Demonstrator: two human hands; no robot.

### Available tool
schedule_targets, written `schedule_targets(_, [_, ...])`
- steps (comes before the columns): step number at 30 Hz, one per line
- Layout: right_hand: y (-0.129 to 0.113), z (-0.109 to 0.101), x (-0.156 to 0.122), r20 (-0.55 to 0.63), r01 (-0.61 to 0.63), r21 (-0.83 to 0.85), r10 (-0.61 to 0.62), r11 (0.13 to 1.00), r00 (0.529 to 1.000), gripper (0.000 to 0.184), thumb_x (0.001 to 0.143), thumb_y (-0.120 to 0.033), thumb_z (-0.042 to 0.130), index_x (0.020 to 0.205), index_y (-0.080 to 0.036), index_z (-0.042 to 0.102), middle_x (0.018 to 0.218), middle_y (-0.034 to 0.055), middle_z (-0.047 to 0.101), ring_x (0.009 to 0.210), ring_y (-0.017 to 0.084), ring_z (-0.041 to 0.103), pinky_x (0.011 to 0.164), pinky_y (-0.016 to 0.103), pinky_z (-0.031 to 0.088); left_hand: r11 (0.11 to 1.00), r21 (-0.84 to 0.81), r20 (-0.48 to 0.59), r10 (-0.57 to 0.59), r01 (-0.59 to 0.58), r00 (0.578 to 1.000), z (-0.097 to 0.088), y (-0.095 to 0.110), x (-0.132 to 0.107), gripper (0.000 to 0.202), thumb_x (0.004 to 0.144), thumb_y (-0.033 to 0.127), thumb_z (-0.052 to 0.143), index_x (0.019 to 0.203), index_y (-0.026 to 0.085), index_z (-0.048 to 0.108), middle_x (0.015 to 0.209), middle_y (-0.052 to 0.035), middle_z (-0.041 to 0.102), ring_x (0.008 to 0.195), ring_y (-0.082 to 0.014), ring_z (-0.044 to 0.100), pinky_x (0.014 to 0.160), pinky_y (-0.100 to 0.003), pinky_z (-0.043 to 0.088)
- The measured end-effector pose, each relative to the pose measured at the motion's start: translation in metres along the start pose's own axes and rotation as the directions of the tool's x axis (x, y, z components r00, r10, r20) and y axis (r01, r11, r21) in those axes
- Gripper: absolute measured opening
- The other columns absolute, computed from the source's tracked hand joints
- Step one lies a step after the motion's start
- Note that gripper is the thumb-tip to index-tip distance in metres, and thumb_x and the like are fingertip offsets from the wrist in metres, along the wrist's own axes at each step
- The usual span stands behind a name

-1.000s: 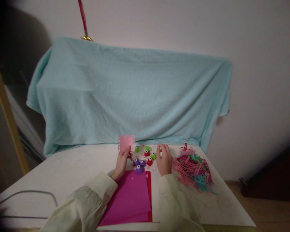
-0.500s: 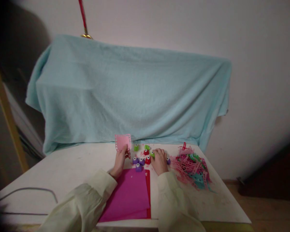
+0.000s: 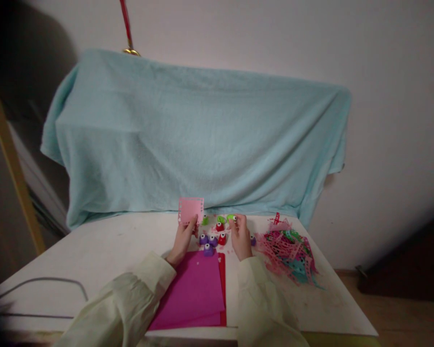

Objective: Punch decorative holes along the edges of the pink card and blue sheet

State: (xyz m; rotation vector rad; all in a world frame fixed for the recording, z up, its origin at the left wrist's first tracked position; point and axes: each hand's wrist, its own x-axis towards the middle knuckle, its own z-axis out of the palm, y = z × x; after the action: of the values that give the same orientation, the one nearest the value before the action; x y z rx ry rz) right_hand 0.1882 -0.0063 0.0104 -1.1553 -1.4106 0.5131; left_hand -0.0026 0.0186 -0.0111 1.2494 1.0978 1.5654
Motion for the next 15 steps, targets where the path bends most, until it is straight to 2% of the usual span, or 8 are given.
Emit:
schedule_targets(2, [-0.003,0.004,0.000,0.085,-0.116,0.241,0.099,0.963,0.992,0.034,0.082,-0.041,0.055,0.111,-0.025,0.045,0.099,0.0034,0.059,0.069,0.015,0.058,0.056,0.025,0.043,0.995,0.089,0.041,0.036,-0.039,0.999,0.000,0.005,-0.002,0.047,0.082,0.051,0.047,0.051,0.016,0.049,0.044,0.0024,0.046,0.044,-0.0104,0.044,0.047,-0.021,0.032])
schedule_targets(4, [-0.008,0.007,-0.001,0.166,-0.214,0.374,0.162,0.902,0.973,0.041,0.076,-0.039,0.064,0.112,-0.025,0.048,0.103,0.0037,0.059,0.066,0.013,0.057,0.053,0.024,0.042,0.979,0.178,0.072,0.088,-0.099,0.994,0.001,0.012,-0.007,0.048,0.083,0.050,0.046,0.048,0.016,0.047,0.044,0.0027,0.044,0.045,-0.0103,0.043,0.048,-0.021,0.030])
schedule_targets(7, [-0.017,0.009,-0.003,0.264,-0.295,0.437,0.193,0.850,0.945,0.041,0.070,-0.036,0.070,0.106,-0.022,0.056,0.100,0.0046,0.062,0.069,0.014,0.056,0.059,0.026,0.044,0.948,0.258,0.112,0.163,-0.187,0.980,0.004,0.020,-0.014,0.045,0.084,0.047,0.046,0.053,0.015,0.051,0.047,0.0029,0.046,0.048,-0.0103,0.042,0.048,-0.021,0.029])
schedule_targets(10, [-0.022,0.010,-0.006,0.335,-0.346,0.459,0.201,0.818,0.920,0.038,0.068,-0.033,0.073,0.102,-0.022,0.059,0.096,0.0040,0.063,0.074,0.016,0.057,0.062,0.027,0.045,0.924,0.283,0.158,0.218,-0.256,0.963,0.006,0.025,-0.018,0.039,0.085,0.044,0.046,0.062,0.014,0.058,0.055,0.0019,0.051,0.053,-0.0107,0.045,0.051,-0.021,0.031])
schedule_targets(15, [-0.026,0.013,-0.009,0.415,-0.390,0.498,0.181,0.775,0.892,0.034,0.072,-0.030,0.070,0.103,-0.022,0.058,0.087,0.0019,0.063,0.065,0.013,0.055,0.059,0.026,0.044,0.902,0.308,0.188,0.254,-0.302,0.949,0.006,0.028,-0.019,0.036,0.085,0.040,0.046,0.067,0.013,0.062,0.059,0.0002,0.056,0.056,-0.0114,0.047,0.054,-0.021,0.033])
